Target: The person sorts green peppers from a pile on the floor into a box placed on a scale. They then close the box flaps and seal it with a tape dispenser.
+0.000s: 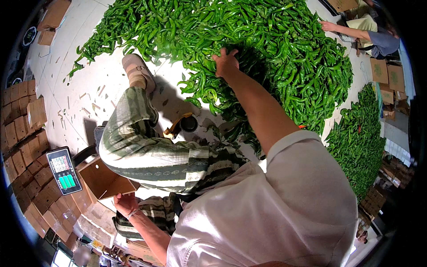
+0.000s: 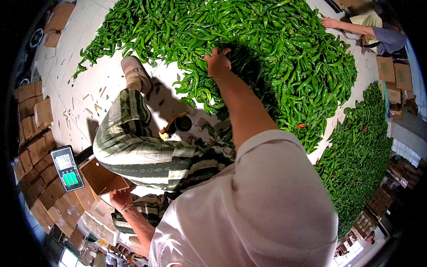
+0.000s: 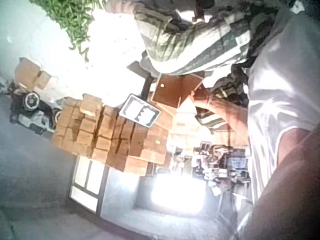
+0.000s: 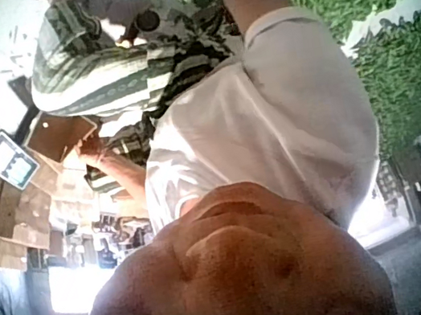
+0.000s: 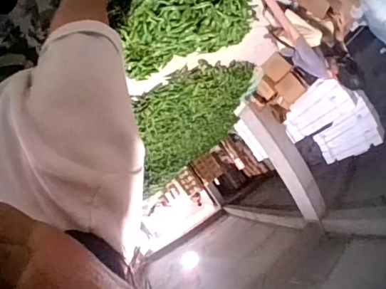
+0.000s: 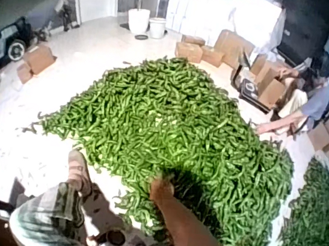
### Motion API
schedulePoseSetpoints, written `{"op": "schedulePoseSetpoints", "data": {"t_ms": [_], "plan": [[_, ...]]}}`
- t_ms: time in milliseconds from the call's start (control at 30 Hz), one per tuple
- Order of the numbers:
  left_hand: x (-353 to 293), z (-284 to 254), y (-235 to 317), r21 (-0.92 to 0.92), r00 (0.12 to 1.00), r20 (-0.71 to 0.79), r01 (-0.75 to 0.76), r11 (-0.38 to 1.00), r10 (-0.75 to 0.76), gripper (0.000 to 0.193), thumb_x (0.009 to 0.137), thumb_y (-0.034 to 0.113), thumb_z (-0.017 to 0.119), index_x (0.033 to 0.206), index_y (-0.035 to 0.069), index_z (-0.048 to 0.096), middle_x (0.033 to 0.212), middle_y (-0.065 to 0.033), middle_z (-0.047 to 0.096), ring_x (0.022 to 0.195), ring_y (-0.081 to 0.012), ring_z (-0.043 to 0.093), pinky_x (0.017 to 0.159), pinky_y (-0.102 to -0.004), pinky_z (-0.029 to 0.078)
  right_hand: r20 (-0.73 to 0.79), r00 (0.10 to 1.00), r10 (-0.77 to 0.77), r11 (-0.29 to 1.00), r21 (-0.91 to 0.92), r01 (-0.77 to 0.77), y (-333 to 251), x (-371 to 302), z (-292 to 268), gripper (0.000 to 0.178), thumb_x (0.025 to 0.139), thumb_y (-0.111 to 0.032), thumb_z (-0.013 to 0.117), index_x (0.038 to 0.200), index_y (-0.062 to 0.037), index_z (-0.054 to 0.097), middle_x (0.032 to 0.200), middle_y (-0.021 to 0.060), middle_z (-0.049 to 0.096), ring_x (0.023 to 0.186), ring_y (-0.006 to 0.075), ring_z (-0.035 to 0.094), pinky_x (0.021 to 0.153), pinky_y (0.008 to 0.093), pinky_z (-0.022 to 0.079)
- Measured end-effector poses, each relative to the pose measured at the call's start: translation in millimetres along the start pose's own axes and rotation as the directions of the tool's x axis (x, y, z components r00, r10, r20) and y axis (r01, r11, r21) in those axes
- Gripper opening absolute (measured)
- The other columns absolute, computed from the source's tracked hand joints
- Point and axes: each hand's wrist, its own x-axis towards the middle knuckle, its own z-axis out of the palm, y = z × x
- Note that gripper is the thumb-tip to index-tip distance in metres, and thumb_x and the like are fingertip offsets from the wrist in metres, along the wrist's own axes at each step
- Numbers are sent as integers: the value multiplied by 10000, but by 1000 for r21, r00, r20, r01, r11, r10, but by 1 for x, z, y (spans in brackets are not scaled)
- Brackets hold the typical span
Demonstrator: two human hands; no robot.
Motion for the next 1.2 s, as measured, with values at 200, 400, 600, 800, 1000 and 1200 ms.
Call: {"op": "schedulePoseSetpoints", "data": {"t_ms": [200,400,600,800,1000,1200], "plan": [[0,8,4,1,1000,-24,-16,1000,16,129,691,136,590,806,97,631,906,-76,671,824,-255,620,694,-406,497,-158,984,-86,990,97,103,19,-20,41,662,732,-241,742,1301,-320,415,1484,123,177,1279,607,141,718,523,581],[10,15,10,71,999,-34,-17,997,19,156,674,138,598,823,106,631,879,-60,672,771,-250,627,633,-396,504,-117,990,-80,996,41,85,18,-12,30,734,683,-255,768,1314,-358,409,1483,108,194,1292,584,163,757,500,568],[18,-9,8,44,1000,-10,-22,999,22,172,705,132,569,858,94,636,923,-73,669,830,-245,629,735,-467,505,-394,907,-150,935,243,260,43,-44,46,751,638,-270,788,1302,-345,445,1435,125,275,1237,514,334,841,491,519],[16,32,5,39,995,-96,-29,999,33,34,688,144,581,680,132,550,847,-32,630,770,-220,556,808,-508,453,-524,852,-11,-157,842,516,135,-77,22,714,677,-307,793,1293,-165,460,1098,59,579,959,234,570,889,362,453],[30,12,2,129,945,-255,-177,976,205,154,815,222,492,915,129,564,1027,-27,600,1011,-234,501,878,-532,427,-654,697,-293,-659,667,348,148,-151,-29,835,698,-389,755,1383,-168,330,1204,66,538,974,248,616,645,292,550],[-32,65,12,271,812,-305,-426,863,497,766,824,10,536,1468,119,137,1494,-121,211,1306,-257,319,922,-428,402,-800,423,-425,-798,552,241,85,-217,-64,872,680,-383,755,1383,-127,309,1241,103,506,1062,357,583,645,271,560]]}}
